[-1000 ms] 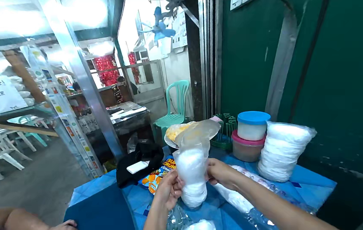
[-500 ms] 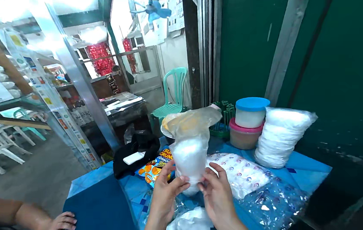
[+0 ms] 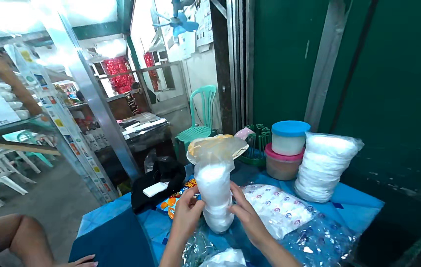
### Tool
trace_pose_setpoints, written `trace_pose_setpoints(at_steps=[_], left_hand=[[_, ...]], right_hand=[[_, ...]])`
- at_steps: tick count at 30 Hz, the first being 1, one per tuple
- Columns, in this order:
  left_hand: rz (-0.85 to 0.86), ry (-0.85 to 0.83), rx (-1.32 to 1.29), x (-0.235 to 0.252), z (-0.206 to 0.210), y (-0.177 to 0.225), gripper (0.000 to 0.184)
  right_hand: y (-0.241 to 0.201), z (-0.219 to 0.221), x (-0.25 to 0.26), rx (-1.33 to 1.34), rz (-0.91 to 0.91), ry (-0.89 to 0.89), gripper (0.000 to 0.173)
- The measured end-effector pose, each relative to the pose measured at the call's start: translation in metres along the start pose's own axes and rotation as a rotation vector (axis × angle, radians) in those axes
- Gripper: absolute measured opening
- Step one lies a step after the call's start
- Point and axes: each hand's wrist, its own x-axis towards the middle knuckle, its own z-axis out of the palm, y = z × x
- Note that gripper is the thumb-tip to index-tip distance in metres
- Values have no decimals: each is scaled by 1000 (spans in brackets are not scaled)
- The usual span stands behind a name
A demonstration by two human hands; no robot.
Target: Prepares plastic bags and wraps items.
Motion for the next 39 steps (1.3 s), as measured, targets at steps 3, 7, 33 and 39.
trace_pose_setpoints(at_steps=[3,7,33,39], left_hand=[[50,-8,-26,3,3,-8,39],[-9,4,-14,2,11,-13,42],[170,26,-144,-21,16,-24,60],[141,126,-211,-23,24,0,75]], right_hand=[[12,2,-1,30,-53,-22,64],[27,-6,-8,-38,-8,-54,63],[27,-10,-12,-245,-63,-67,93],[20,-13,-11,-231,-57,-65,90]])
